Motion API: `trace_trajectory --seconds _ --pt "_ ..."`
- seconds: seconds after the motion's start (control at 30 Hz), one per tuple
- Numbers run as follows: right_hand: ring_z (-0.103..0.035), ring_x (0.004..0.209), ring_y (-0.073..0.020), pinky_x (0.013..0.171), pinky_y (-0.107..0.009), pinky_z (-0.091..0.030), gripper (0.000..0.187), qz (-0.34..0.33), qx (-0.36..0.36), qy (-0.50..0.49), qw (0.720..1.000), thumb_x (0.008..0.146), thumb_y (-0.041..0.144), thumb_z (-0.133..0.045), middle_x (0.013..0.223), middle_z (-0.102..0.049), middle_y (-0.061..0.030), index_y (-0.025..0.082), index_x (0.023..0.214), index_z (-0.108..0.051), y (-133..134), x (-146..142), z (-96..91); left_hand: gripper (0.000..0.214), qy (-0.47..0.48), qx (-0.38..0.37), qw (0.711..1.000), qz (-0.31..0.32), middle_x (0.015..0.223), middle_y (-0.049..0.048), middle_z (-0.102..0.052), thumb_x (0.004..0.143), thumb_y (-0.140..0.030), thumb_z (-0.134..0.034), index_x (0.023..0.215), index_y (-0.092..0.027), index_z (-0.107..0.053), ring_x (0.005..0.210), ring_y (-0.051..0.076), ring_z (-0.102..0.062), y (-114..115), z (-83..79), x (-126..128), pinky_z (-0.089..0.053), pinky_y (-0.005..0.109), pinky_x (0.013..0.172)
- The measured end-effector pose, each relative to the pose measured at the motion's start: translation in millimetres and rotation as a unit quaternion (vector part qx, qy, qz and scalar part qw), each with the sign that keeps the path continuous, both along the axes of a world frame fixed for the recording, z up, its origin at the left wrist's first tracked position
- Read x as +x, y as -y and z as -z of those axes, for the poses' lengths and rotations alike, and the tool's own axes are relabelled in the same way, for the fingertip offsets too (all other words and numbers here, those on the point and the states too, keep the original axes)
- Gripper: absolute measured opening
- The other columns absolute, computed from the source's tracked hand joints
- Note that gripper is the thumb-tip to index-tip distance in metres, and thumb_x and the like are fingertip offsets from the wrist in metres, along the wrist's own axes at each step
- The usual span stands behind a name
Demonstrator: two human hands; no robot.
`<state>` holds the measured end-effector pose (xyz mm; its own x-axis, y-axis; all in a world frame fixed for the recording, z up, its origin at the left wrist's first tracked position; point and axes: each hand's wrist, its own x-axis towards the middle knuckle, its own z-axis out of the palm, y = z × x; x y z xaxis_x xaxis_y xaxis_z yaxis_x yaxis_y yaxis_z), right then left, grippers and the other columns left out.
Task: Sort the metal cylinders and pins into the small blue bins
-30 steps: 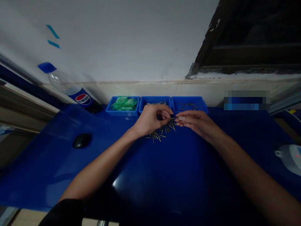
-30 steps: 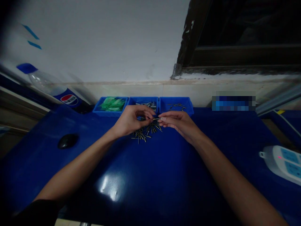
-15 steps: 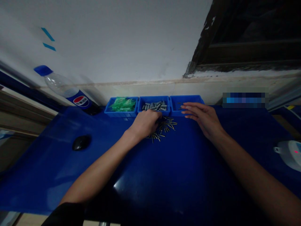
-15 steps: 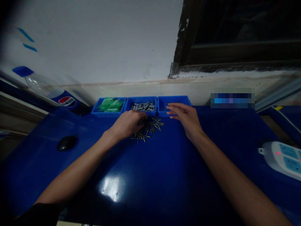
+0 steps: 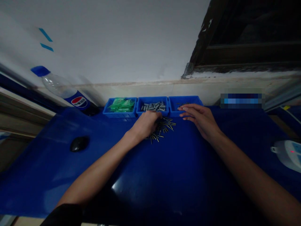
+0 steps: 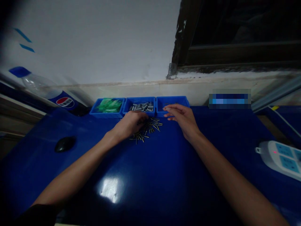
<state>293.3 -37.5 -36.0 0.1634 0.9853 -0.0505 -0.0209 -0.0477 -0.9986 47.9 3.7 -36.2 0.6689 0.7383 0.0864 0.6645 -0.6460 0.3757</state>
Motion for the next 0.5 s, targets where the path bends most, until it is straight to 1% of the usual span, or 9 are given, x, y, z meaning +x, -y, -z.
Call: trace_trajectory --seconds 0.13,0.23,0.3,0.4,0.5 --pt "-0.077 0.083 -0.021 0.076 -0.038 -0.062 0.021 -0.007 0.003 -0.003 1.0 0.078 0.041 -0.086 0.106 -0.083 -0.0065 0.026 0.09 -0.081 0 0 0.6 0.04 0.039 -0.011 0.999 -0.004 0.099 0.0087 -0.076 0.079 0.003 -0.056 0.11 -0.016 -0.075 0.086 0.021 -0.072 -1 -2.6 0 -0.058 0.034 0.079" --pt "-0.076 0.082 -0.0207 0.075 -0.038 -0.061 0.019 -0.018 -0.001 -0.008 1.0 0.078 0.04 -0.086 0.103 -0.083 -0.0066 0.026 0.09 -0.081 0 0 1.3 0.034 0.093 -0.032 0.995 -0.017 0.097 0.0087 -0.077 0.08 -0.001 -0.06 0.106 -0.014 -0.077 0.084 0.019 -0.072 -3 -7.5 -2 -0.059 0.033 0.078" --pt "-0.075 0.08 -0.0204 0.075 -0.039 -0.06 0.018 -0.031 -0.008 -0.005 0.999 0.078 0.04 -0.086 0.098 -0.083 -0.0062 0.026 0.09 -0.082 0 -1 1.8 0.028 0.151 -0.049 0.987 -0.034 0.1 0.0091 -0.079 0.081 -0.005 -0.063 0.103 -0.014 -0.077 0.085 0.019 -0.074 -3 -12.5 -3 -0.06 0.032 0.078" --pt "-0.075 0.079 -0.0204 0.075 -0.039 -0.059 0.016 -0.064 -0.009 0.022 0.998 0.079 0.038 -0.084 0.092 -0.083 -0.0054 0.027 0.09 -0.083 1 -3 1.2 0.019 0.238 -0.086 0.966 -0.045 0.101 0.0089 -0.08 0.084 -0.013 -0.067 0.099 -0.013 -0.077 0.086 0.018 -0.075 -1 -20.5 -3 -0.062 0.031 0.079" --pt "-0.075 0.079 -0.0214 0.074 -0.039 -0.058 0.015 -0.109 0.002 0.058 0.992 0.081 0.037 -0.08 0.091 -0.083 -0.0054 0.027 0.091 -0.082 3 -6 -0.6 0.014 0.282 -0.124 0.951 -0.039 0.095 0.0084 -0.081 0.085 -0.02 -0.069 0.096 -0.014 -0.076 0.083 0.016 -0.075 2 -25.7 -1 -0.064 0.031 0.082"
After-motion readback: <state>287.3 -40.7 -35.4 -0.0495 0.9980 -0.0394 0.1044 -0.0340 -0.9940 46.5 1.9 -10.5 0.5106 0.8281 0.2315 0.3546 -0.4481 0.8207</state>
